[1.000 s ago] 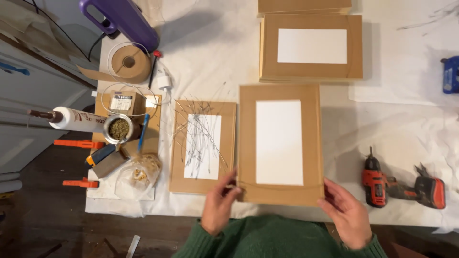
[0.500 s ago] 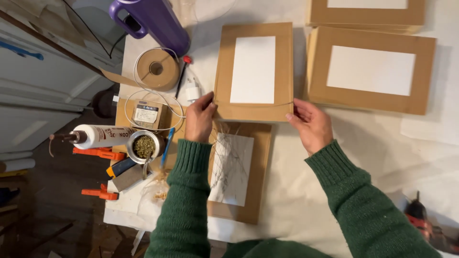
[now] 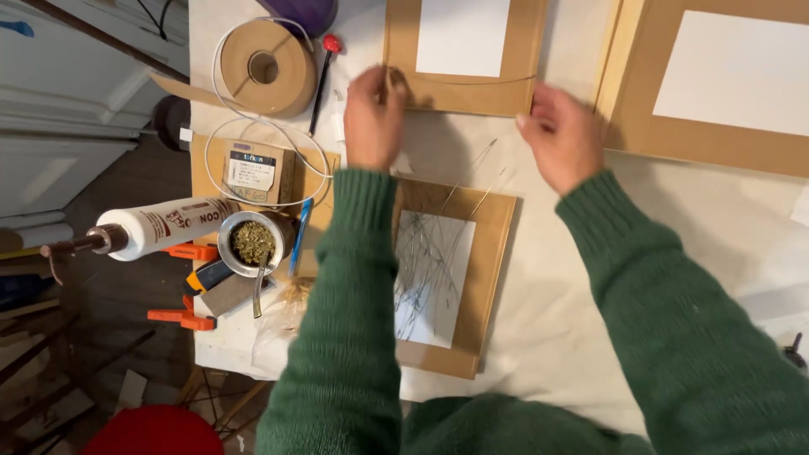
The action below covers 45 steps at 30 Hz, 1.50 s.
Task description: Assembling the back of a picture frame by attaching hanging wire using a drill and screws.
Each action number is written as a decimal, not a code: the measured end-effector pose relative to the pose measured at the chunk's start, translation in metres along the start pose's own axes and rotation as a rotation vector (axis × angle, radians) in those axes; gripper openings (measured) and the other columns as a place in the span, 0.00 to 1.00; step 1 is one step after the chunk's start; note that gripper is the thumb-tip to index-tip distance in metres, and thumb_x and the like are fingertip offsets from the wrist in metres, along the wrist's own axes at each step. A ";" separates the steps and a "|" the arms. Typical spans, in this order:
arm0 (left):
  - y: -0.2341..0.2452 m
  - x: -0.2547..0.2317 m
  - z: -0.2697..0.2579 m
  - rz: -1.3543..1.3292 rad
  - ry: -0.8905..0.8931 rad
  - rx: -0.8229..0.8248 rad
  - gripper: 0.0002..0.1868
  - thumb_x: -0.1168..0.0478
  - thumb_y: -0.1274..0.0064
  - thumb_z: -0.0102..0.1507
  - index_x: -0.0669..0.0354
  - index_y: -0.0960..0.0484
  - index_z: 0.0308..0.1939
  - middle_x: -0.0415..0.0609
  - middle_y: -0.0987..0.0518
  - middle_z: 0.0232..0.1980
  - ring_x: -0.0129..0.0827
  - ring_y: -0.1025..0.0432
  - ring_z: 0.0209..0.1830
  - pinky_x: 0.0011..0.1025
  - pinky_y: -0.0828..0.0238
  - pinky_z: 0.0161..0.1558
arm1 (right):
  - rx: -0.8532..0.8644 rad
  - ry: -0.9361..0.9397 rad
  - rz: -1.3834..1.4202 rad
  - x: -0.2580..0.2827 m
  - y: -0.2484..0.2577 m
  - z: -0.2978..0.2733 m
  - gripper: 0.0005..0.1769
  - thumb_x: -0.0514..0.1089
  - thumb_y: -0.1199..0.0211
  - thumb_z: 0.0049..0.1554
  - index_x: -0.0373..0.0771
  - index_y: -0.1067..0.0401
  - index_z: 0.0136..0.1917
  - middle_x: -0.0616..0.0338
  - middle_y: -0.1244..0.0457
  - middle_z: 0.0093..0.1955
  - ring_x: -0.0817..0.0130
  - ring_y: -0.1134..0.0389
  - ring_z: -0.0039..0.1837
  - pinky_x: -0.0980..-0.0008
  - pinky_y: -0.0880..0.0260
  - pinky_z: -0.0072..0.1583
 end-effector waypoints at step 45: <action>0.007 0.017 -0.228 0.386 0.063 -0.101 0.26 0.68 0.44 0.60 0.66 0.27 0.63 0.54 0.17 0.46 0.49 0.25 0.46 0.43 0.28 0.50 | -0.083 -0.532 0.326 -0.020 0.021 -0.248 0.24 0.34 0.37 0.56 0.32 0.38 0.64 0.49 0.30 0.51 0.67 0.27 0.48 0.66 0.22 0.48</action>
Point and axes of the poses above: each hand's wrist, its own z-axis towards the middle knuckle, its own y-axis out of the back of the hand, x = y × z, the point moved 3 cm from there along z, towards the middle knuckle
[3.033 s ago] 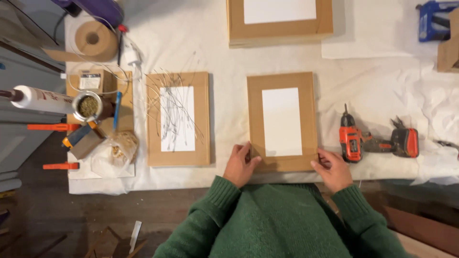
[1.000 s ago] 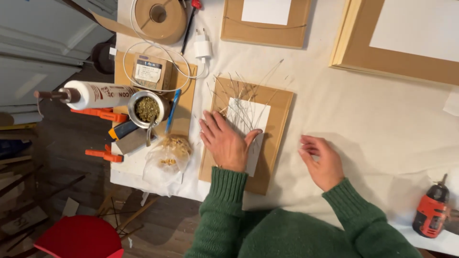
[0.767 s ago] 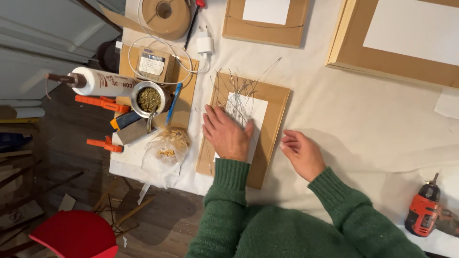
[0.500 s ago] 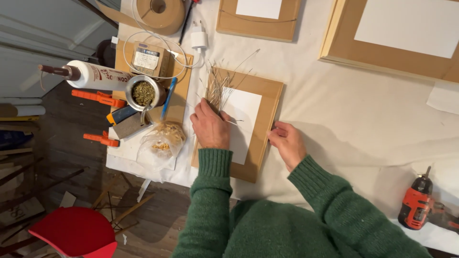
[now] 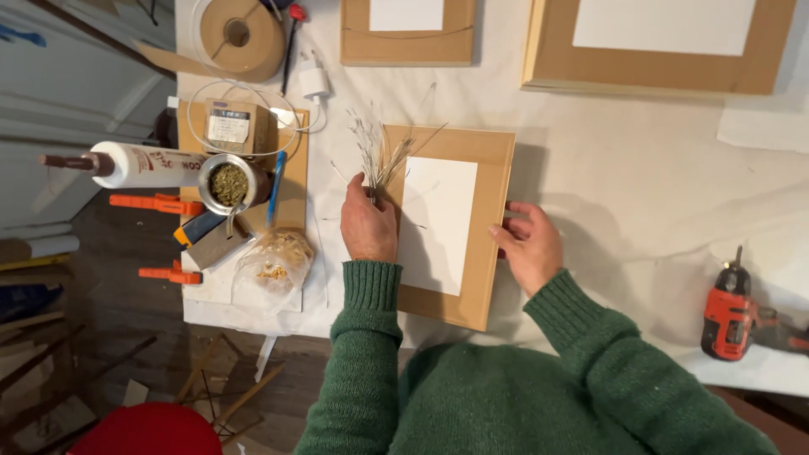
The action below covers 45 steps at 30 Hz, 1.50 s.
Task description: Assembling the back of a picture frame by attaching hanging wire using a drill and screws.
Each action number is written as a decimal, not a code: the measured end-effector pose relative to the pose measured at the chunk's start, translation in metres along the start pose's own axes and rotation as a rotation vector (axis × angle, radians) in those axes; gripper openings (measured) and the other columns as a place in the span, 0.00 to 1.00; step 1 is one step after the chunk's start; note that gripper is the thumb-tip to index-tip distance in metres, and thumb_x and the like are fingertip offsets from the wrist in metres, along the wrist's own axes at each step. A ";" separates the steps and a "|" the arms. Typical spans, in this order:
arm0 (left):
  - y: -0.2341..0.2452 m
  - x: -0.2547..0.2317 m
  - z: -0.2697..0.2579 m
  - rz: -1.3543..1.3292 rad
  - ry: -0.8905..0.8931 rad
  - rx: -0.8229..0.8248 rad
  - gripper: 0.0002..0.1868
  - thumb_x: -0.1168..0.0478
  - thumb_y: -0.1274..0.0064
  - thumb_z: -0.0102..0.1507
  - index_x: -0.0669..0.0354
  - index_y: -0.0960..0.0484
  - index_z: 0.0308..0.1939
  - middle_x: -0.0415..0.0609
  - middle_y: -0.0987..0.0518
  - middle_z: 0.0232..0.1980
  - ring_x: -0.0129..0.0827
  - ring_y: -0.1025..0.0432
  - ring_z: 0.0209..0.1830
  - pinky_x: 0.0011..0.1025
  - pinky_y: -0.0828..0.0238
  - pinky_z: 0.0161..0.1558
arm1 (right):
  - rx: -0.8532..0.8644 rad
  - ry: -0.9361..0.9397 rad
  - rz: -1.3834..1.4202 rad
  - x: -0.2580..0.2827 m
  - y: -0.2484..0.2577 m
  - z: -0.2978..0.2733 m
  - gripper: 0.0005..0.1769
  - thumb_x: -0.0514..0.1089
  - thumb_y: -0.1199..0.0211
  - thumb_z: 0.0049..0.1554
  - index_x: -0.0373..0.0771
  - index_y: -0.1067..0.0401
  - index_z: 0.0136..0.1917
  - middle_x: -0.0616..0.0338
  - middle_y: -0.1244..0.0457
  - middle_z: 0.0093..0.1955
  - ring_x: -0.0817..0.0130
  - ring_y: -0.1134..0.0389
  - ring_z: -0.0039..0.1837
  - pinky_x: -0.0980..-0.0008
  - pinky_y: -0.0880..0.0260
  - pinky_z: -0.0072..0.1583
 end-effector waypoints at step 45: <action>-0.021 -0.059 -0.132 -0.889 0.306 0.588 0.21 0.63 0.46 0.67 0.69 0.19 0.63 0.47 0.20 0.37 0.25 0.33 0.32 0.25 0.36 0.32 | -0.153 0.135 -0.071 0.000 0.186 -0.046 0.15 0.43 0.38 0.67 0.32 0.24 0.63 0.63 0.40 0.38 0.77 0.43 0.36 0.76 0.45 0.35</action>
Point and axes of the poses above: each hand's wrist, its own z-axis towards the middle knuckle, its own y-axis out of the back of the hand, x = y × z, the point moved 3 cm from there along z, towards the middle knuckle
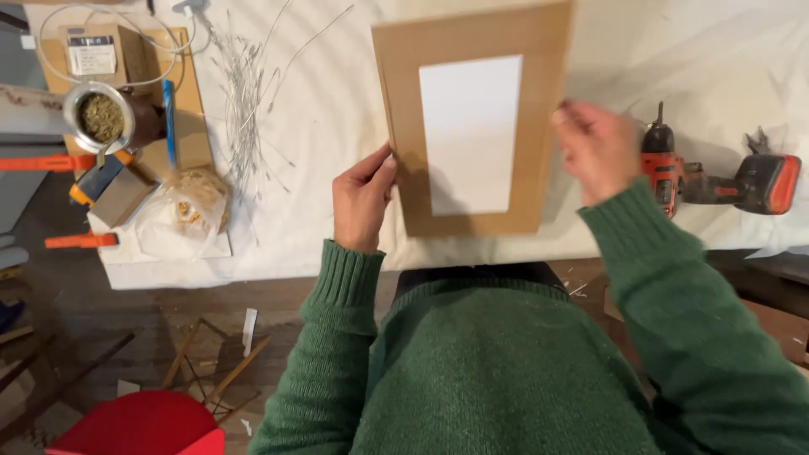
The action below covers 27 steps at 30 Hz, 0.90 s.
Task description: Assembling the back of a picture frame by attaching hanging wire using a drill and screws.
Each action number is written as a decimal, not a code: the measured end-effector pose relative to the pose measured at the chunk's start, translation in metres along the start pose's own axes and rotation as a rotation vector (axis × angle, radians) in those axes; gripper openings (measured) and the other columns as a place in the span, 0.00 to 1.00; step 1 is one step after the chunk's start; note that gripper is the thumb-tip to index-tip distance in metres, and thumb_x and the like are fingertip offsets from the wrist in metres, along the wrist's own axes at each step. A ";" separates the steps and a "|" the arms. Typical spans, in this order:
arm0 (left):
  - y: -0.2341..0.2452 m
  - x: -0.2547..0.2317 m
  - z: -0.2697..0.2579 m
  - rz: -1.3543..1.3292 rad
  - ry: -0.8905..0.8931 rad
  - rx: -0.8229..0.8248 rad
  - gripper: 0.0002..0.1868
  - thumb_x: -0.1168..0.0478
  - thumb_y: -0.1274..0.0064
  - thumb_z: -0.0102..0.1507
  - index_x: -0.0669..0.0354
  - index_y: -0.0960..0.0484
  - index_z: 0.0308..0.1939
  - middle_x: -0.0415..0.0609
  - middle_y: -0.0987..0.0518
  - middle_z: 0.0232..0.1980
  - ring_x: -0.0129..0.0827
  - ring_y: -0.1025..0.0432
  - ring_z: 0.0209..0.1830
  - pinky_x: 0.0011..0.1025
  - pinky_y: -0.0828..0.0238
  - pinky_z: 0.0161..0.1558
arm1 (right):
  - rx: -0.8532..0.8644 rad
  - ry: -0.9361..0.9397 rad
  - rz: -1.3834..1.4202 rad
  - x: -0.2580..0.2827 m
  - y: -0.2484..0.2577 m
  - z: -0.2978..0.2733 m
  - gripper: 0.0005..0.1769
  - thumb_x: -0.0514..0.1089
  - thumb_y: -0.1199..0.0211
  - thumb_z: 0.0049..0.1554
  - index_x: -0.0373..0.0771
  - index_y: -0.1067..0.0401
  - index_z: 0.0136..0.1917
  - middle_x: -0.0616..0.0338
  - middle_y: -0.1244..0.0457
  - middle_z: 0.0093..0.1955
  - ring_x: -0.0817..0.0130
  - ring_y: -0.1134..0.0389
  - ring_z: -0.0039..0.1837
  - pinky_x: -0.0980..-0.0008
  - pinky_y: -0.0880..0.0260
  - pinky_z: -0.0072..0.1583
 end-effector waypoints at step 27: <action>-0.064 0.008 -0.054 -0.168 -0.060 0.149 0.21 0.67 0.48 0.67 0.68 0.22 0.64 0.50 0.16 0.49 0.28 0.22 0.38 0.30 0.20 0.38 | 0.261 0.167 0.524 -0.046 0.072 -0.050 0.23 0.38 0.47 0.69 0.30 0.38 0.76 0.58 0.33 0.56 0.73 0.31 0.54 0.71 0.28 0.56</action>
Point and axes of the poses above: each hand's wrist, its own z-axis towards the middle knuckle, its own y-axis out of the back of the hand, x = y × z, the point moved 3 cm from there along z, towards the middle knuckle
